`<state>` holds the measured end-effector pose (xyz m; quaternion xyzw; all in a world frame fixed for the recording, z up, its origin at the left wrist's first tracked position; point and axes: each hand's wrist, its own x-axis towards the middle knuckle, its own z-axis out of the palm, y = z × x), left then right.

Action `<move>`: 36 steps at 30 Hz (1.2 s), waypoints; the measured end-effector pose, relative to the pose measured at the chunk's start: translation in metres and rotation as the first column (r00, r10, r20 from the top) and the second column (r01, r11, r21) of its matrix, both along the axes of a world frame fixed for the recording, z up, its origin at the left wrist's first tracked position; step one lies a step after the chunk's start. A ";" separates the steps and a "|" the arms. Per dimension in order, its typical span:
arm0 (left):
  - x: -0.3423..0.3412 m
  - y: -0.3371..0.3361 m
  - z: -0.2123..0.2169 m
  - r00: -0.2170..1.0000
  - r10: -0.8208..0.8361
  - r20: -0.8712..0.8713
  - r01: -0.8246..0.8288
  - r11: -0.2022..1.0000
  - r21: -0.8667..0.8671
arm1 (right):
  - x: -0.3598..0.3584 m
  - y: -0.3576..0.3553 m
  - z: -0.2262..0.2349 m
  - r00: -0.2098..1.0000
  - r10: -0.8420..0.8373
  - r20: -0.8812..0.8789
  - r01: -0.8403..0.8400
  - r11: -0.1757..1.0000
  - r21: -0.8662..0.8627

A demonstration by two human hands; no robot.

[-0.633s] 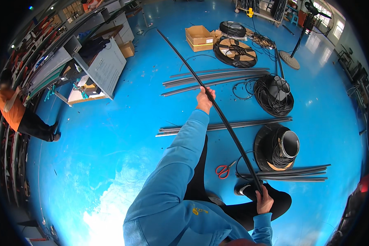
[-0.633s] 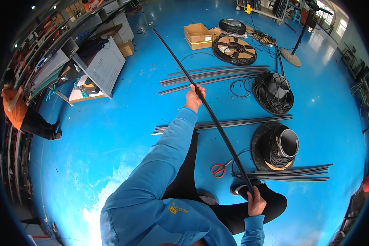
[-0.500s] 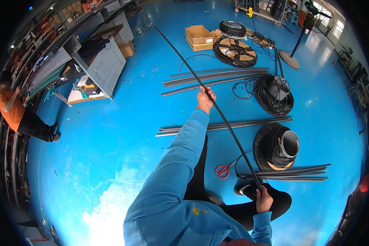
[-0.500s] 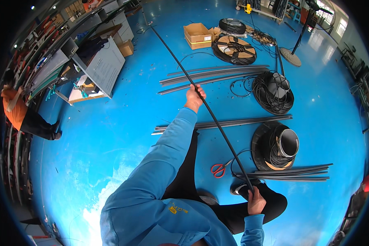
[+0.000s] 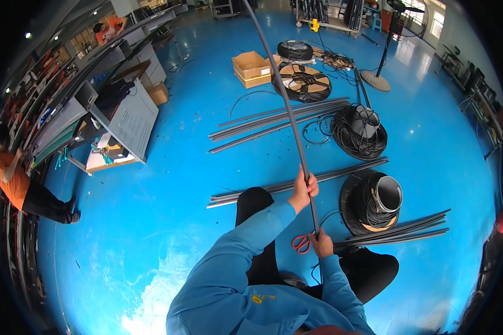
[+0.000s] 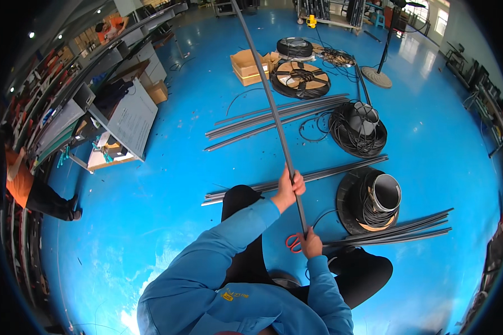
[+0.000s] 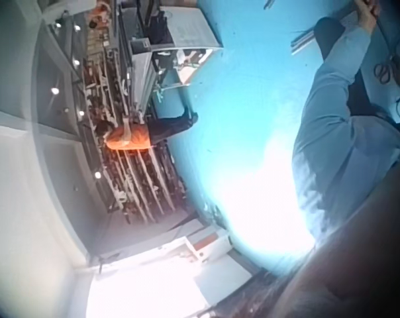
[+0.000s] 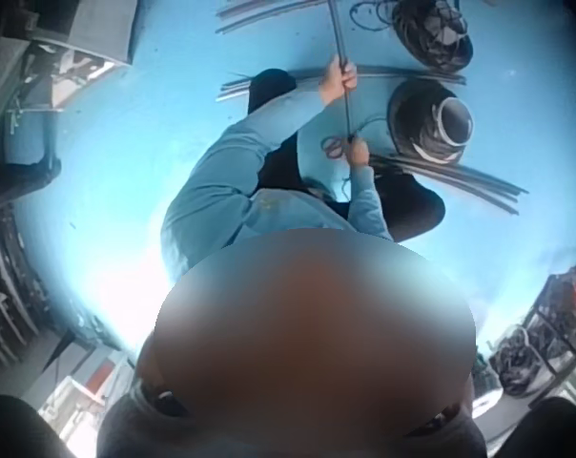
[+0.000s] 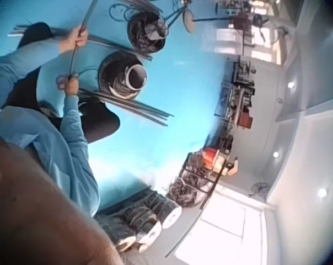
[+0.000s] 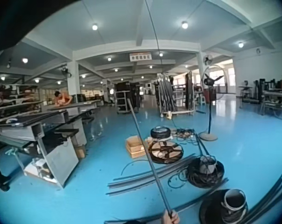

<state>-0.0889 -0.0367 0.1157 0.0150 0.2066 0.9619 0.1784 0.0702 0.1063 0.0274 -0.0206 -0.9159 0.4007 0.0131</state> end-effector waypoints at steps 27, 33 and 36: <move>0.026 0.026 -0.014 0.983 -0.182 -0.010 0.173 0.950 -0.260 | 0.048 0.053 -0.101 0.694 -0.306 0.651 0.119 0.941 0.316; 0.024 0.022 -0.013 0.980 -0.200 -0.026 0.189 0.955 -0.227 | 0.047 0.052 -0.094 0.694 -0.270 0.668 0.131 0.959 0.251; 0.016 0.021 -0.009 0.985 -0.171 0.008 0.169 0.961 -0.219 | 0.045 0.053 -0.103 0.745 -0.244 0.621 0.118 0.964 0.237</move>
